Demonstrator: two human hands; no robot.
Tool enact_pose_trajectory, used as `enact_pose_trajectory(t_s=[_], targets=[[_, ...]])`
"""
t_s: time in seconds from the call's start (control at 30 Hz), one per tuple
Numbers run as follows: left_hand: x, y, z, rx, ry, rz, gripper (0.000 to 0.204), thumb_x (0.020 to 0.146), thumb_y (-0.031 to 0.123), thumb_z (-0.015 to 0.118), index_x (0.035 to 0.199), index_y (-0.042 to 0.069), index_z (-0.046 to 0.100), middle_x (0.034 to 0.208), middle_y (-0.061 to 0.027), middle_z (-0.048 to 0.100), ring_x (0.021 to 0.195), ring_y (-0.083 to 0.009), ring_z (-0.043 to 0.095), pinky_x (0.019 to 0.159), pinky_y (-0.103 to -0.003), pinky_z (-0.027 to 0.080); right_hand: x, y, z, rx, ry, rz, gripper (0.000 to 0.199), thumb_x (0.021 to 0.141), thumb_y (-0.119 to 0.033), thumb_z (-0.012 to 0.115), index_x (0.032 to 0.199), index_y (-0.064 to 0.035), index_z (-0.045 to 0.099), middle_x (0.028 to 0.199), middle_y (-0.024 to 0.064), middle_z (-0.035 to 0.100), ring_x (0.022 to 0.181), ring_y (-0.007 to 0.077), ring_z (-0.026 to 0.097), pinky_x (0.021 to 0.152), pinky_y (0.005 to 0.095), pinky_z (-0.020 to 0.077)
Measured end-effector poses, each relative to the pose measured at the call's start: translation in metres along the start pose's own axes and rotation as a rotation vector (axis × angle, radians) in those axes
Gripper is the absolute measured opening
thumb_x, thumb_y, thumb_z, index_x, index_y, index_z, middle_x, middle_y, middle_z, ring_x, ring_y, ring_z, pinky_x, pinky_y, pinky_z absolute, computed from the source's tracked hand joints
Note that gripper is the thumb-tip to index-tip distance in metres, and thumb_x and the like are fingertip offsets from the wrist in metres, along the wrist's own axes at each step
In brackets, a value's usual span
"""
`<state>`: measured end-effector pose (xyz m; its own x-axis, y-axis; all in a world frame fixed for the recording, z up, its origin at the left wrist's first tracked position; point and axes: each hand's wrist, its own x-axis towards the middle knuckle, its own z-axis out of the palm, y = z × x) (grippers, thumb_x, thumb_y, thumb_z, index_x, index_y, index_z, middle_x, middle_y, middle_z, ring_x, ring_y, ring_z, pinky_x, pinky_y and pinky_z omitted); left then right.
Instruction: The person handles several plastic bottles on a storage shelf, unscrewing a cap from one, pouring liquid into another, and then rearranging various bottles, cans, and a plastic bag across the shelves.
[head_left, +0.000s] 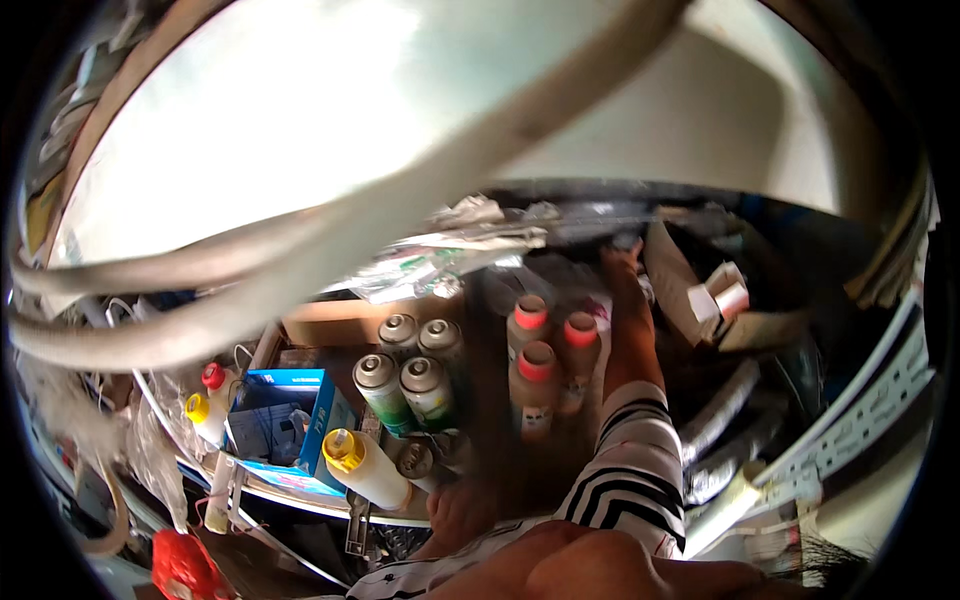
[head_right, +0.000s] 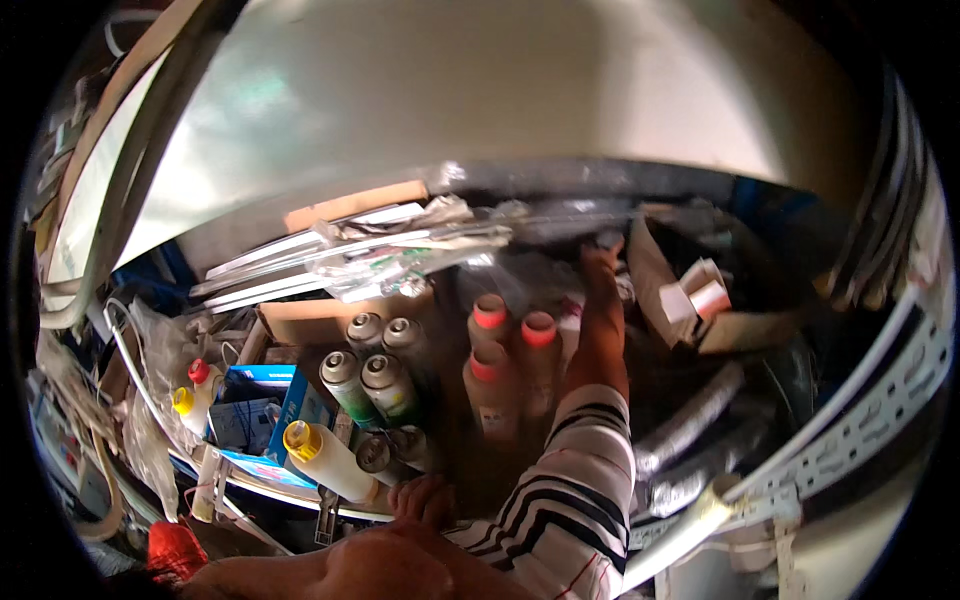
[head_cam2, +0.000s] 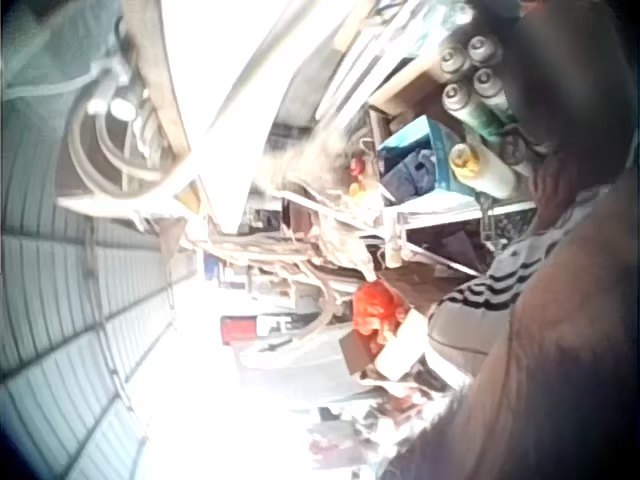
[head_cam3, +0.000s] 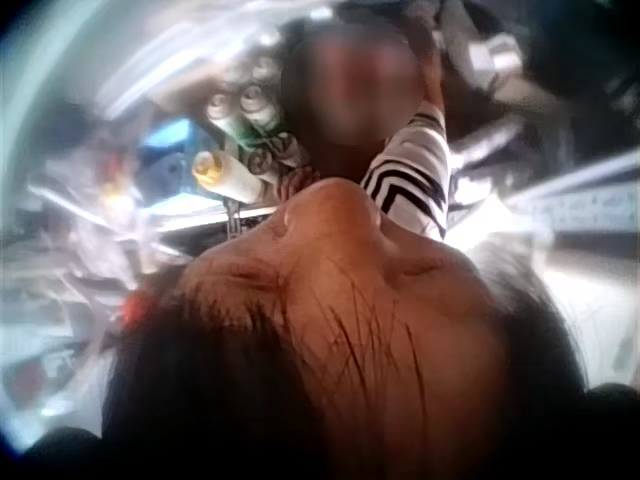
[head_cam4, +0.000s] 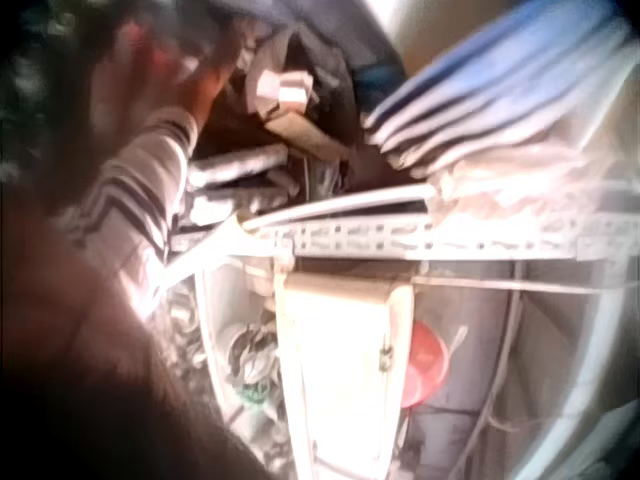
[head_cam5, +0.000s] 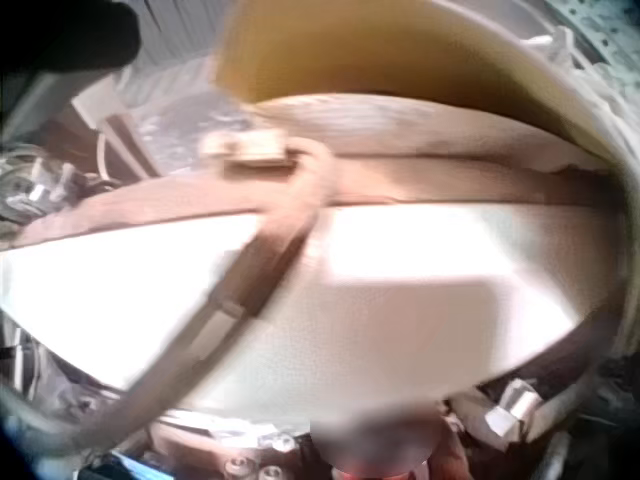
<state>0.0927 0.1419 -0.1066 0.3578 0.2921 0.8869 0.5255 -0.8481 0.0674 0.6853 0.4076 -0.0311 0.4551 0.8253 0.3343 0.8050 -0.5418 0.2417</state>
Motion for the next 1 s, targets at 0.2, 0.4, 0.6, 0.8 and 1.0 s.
enact_pose_trajectory(t_s=[0.2,0.4,0.6,0.8,1.0], targets=[[0.006,0.000,-0.004,0.048,-0.052,0.054,0.018,0.090,0.024,0.065,0.106,0.016,0.068,0.113,-0.0056,0.065,0.104,-0.0254,0.062,0.093,-0.045,0.044,-0.035,-0.012,-0.095,0.092,0.140,0.003,0.032,0.096,-0.014,0.053,0.128,-0.0130,0.061,0.131,0.0094,0.061,0.116,0.0310,0.066,0.112,0.0769,0.0160],[0.007,0.001,-0.002,-0.027,-0.019,0.038,0.020,0.092,0.018,0.065,0.111,0.015,0.069,0.117,-0.0072,0.065,0.108,-0.0264,0.060,0.098,-0.045,0.041,-0.112,-0.001,-0.211,0.024,0.020,-0.118,0.038,0.087,-0.013,0.062,0.125,-0.0130,0.065,0.130,0.0163,0.065,0.114,0.0379,0.067,0.105,0.0585,0.0454],[0.011,-0.001,-0.006,-0.118,-0.057,0.009,0.029,0.088,0.020,0.067,0.117,0.017,0.067,0.121,-0.0024,0.065,0.111,-0.0226,0.061,0.097,-0.042,0.043,-0.204,0.025,-0.287,0.545,0.309,-0.058,0.056,0.071,-0.008,0.080,0.125,-0.0050,0.065,0.130,0.0216,0.063,0.122,0.0369,0.059,0.105,0.0412,0.0478],[0.013,-0.001,-0.006,-0.168,0.021,0.029,0.031,0.089,0.019,0.064,0.120,0.015,0.064,0.125,-0.0040,0.062,0.109,-0.0250,0.059,0.098,-0.046,0.042,-0.329,0.020,-0.327,1.348,0.330,0.079,0.055,0.080,-0.004,0.084,0.130,-0.0002,0.060,0.116,0.0088,0.069,0.107,0.0164,0.065,0.093,0.0291,0.0526],[0.032,0.010,-0.032,-0.384,0.062,-0.034,0.028,0.093,0.018,0.061,0.121,0.013,0.062,0.125,-0.0082,0.060,0.110,-0.0284,0.057,0.101,-0.048,0.036,-0.448,-0.006,-0.344,1.879,0.230,0.172,0.058,0.085,-0.001,0.081,0.136,0.0007,0.054,0.122,0.0073,0.065,0.104,0.0140,0.065,0.093,0.0277,0.0546]])
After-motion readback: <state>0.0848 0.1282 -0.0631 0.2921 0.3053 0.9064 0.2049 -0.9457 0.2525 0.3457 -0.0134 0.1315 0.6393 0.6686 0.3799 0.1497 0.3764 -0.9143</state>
